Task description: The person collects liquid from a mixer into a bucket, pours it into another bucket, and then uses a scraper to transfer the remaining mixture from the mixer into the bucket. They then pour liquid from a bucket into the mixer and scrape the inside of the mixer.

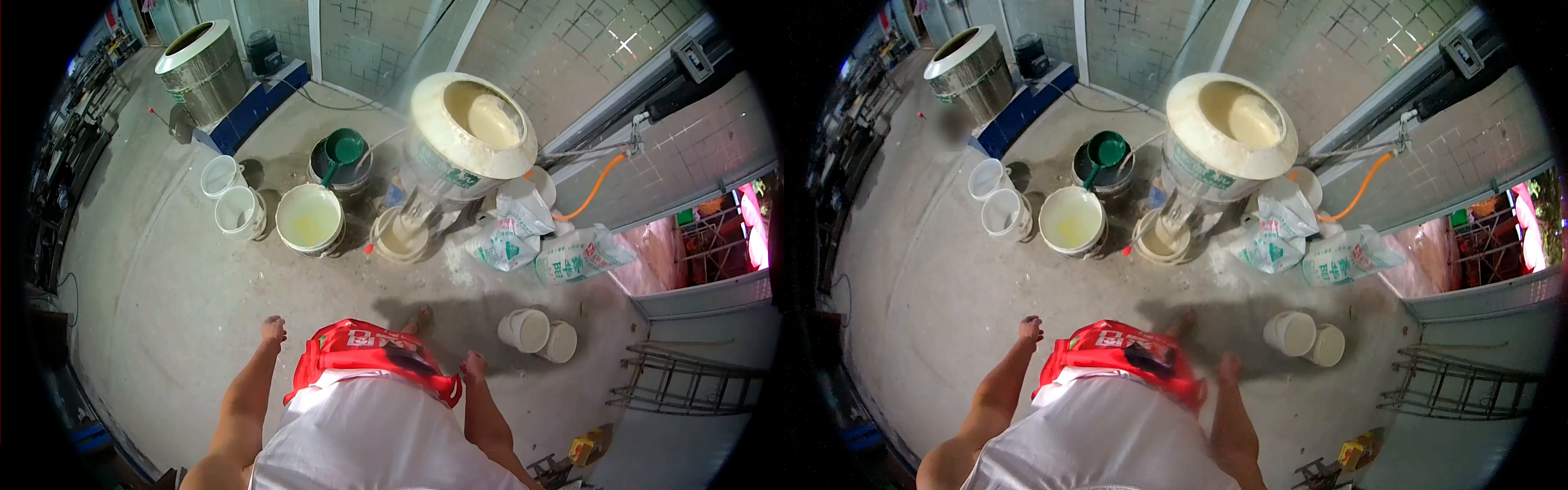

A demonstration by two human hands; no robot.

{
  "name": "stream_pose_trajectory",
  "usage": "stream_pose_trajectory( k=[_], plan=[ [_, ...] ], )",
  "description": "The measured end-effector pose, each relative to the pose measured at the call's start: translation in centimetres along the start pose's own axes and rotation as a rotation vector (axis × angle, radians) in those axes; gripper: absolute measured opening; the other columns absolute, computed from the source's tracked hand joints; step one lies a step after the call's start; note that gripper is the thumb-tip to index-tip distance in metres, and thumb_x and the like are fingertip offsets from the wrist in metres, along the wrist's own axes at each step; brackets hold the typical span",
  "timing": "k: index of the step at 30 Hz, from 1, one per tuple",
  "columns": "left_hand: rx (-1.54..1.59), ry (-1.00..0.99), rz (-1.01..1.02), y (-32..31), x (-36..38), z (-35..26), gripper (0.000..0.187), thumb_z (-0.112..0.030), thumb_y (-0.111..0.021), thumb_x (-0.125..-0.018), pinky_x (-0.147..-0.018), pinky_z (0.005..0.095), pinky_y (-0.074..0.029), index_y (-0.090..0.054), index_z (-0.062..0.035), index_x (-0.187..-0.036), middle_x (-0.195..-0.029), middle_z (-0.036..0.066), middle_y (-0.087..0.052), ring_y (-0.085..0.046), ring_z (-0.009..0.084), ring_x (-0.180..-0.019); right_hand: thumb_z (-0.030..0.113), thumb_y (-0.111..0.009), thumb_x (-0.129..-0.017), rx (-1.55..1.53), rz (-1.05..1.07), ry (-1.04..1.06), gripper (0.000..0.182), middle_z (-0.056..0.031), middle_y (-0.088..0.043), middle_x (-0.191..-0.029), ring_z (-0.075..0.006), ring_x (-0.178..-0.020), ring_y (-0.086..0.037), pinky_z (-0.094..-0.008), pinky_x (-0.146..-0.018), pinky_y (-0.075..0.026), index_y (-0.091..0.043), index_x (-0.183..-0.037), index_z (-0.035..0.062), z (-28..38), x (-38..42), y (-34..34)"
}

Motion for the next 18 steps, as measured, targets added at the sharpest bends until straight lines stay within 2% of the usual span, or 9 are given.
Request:
stream_pose_trajectory(
  k=[12,15,18],
  plan=[
    [0.013,0.035,-0.032,0.2,0.4,1.2,0.032,-0.015,-0.052,-0.069,-0.046,0.0292,-0.043,-0.054,-0.0042,-0.099,-0.073,0.008,-0.054,-0.051,0.0181,-0.055,0.011,-0.049,-0.075,0.027,-0.024,0.026,0.018,-0.0012,-0.040,-0.060,-0.0116,-0.043,-0.037,-0.0251,-0.038,-0.030,-0.050,-0.090,0.0030,-0.9,-1.0,0.4],
    [0.009,0.035,-0.040,0.2,0.7,1.3,0.031,-0.015,-0.052,-0.070,-0.046,0.0292,-0.043,-0.054,-0.0040,-0.099,-0.072,0.008,-0.054,-0.051,0.0182,-0.056,0.011,-0.049,-0.074,0.018,0.033,0.038,0.017,-0.0008,-0.040,-0.061,-0.0111,-0.045,-0.038,-0.0251,-0.038,-0.031,-0.051,-0.090,0.0034,-1.0,-1.4,0.4],
    [0.019,0.032,-0.042,0.1,1.0,1.6,0.032,-0.015,-0.052,-0.070,-0.046,0.0294,-0.043,-0.054,-0.0039,-0.100,-0.074,0.008,-0.055,-0.052,0.0183,-0.056,0.011,-0.049,-0.074,0.094,0.039,0.113,0.017,-0.0006,-0.040,-0.061,-0.0106,-0.046,-0.039,-0.0245,-0.038,-0.032,-0.051,-0.089,0.0036,-1.3,-2.4,0.7]
  ],
)
Point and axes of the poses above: each hand's wrist, its own x-axis away from the middle knuckle, its own y-axis out of the back of the hand, z = x × y, the point moved 7 cm from there along -x, towards the middle knuckle
